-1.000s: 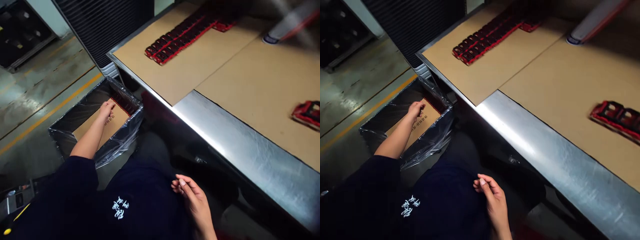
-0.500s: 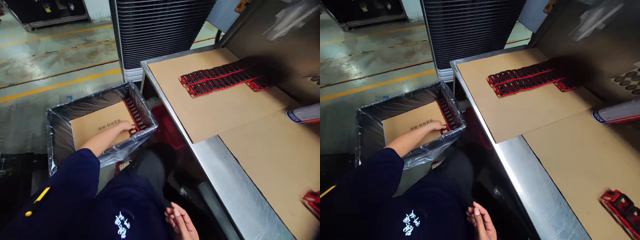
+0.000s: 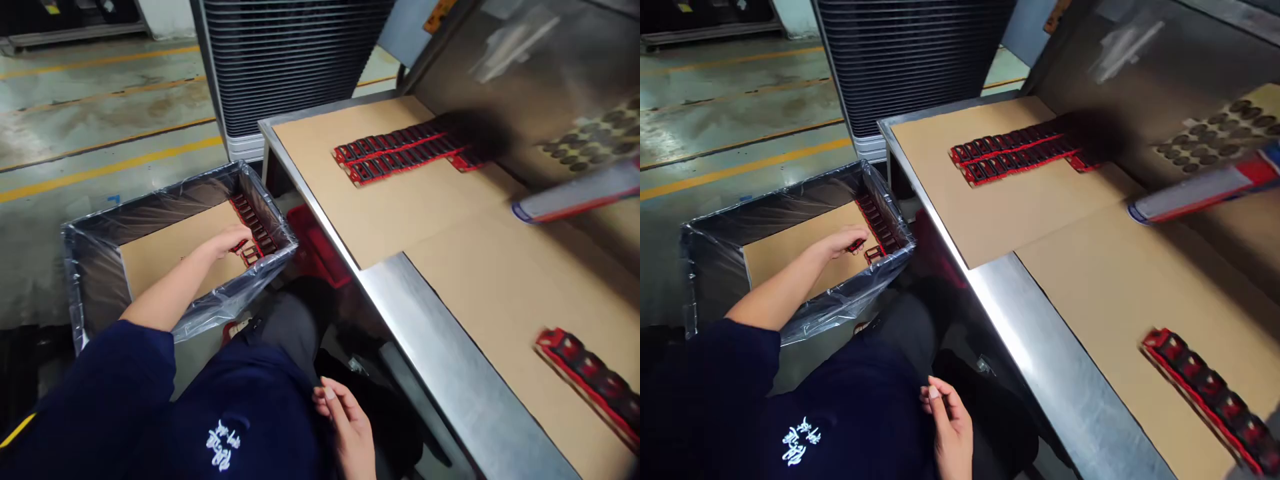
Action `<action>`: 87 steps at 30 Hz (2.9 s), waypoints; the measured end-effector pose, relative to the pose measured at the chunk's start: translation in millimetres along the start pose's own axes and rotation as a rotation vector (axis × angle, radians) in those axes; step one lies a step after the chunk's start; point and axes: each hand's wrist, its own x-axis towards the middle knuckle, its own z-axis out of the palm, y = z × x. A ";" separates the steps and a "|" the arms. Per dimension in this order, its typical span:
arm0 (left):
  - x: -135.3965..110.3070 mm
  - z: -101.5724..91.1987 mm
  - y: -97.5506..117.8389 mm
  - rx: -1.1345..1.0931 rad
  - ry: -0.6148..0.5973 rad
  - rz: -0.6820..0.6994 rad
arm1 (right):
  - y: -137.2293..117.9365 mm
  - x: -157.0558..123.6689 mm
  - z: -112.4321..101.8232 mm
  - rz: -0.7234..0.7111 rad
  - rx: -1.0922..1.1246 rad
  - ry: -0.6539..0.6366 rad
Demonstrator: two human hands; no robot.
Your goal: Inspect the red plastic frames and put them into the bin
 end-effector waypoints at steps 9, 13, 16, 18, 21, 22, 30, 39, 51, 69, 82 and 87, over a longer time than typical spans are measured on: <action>-150.4 188.5 26.1 -0.911 -0.709 -0.024 | -22.0 -23.1 20.8 -0.373 0.110 -0.033; -183.6 230.3 17.0 -0.897 -0.828 -0.122 | -21.5 -39.2 9.3 -0.504 0.161 0.144; -192.2 239.0 16.0 -0.795 -0.867 -0.067 | -15.6 -50.6 2.0 -0.547 0.165 0.197; -195.3 242.0 14.8 -0.707 -0.877 -0.019 | -11.2 -55.2 -0.9 -0.566 0.172 0.204; -196.6 245.0 9.4 -0.591 -0.846 0.090 | -5.1 -57.6 -4.0 -0.585 0.198 0.180; -196.0 245.3 6.8 -0.557 -0.827 0.127 | -3.1 -57.5 -4.9 -0.590 0.207 0.168; -181.6 223.6 -9.3 -0.357 -0.842 0.284 | 10.1 -54.7 -8.5 -0.583 0.264 0.084; -181.2 193.3 4.0 -0.025 -1.038 0.547 | 9.2 -51.3 -9.0 -0.655 0.177 0.083; -189.2 197.6 1.4 0.112 -0.960 0.535 | 19.5 -51.4 -19.5 -0.559 0.279 -0.092; -195.6 194.9 8.8 0.306 -0.804 0.904 | 7.4 -52.3 -24.7 -0.200 0.714 -0.227; -193.0 190.3 0.2 0.202 -0.836 0.700 | 11.3 -43.0 -18.0 -0.147 0.772 -0.141; -190.3 191.2 3.0 0.340 -0.729 0.965 | 6.4 -47.1 -22.9 -0.153 0.712 -0.173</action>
